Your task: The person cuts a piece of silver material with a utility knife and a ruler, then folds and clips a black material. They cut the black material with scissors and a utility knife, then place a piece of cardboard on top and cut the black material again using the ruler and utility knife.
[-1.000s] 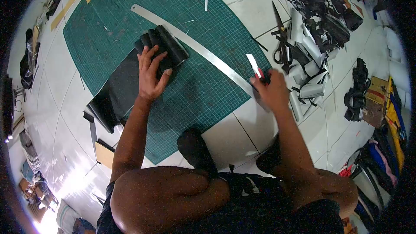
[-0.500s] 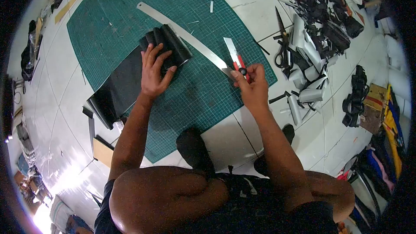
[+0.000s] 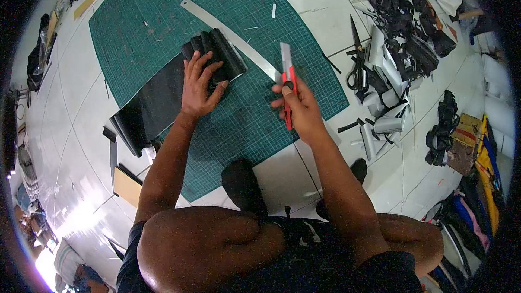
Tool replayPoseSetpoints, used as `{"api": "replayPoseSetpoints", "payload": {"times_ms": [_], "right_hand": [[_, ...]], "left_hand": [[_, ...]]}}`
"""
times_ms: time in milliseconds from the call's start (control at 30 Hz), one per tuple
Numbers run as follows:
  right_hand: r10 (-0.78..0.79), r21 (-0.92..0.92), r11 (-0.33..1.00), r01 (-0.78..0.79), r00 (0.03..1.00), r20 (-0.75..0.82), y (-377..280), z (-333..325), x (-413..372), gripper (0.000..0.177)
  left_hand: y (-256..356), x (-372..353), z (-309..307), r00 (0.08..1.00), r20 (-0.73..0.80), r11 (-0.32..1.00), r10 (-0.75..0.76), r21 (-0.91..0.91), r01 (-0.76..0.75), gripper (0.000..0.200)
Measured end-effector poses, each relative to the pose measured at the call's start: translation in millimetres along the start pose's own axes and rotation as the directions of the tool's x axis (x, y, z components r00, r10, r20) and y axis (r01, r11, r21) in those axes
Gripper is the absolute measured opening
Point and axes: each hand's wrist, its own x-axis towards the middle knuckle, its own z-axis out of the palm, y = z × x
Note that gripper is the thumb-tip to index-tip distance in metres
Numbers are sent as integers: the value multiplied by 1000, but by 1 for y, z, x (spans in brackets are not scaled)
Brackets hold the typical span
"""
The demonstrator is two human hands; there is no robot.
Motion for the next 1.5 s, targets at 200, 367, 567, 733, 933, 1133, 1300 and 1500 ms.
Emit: {"api": "replayPoseSetpoints", "payload": {"times_ms": [200,367,567,733,933,1133,1300,1500], "right_hand": [[86,-211,972,-99,994,-71,10,-3,11,43],[-34,-362,932,-10,993,-115,20,6,1,40],[-239,-484,857,174,968,-75,28,7,-9,41],[-210,-433,884,174,977,-36,27,2,-3,44],[-234,-553,817,166,971,-54,36,4,-10,46],[-288,-822,515,244,952,102,63,6,-38,52],[-353,-912,288,292,918,182,65,14,-38,49],[-348,-915,311,257,927,142,59,25,-28,47]], "left_hand": [[-2,0,2,1000,2,1000,2,8,-2,50],[-1,-1,2,1000,-5,999,-7,47,7,51],[-2,-1,2,1000,-13,999,5,53,-4,50],[-2,-1,2,1000,5,1000,-6,13,6,50],[0,1,2,1000,11,999,-5,49,4,49],[2,0,3,1000,30,996,-6,86,3,48],[0,-1,6,1000,14,994,-2,113,0,48],[-1,1,7,1000,30,995,-3,101,0,49]]}}
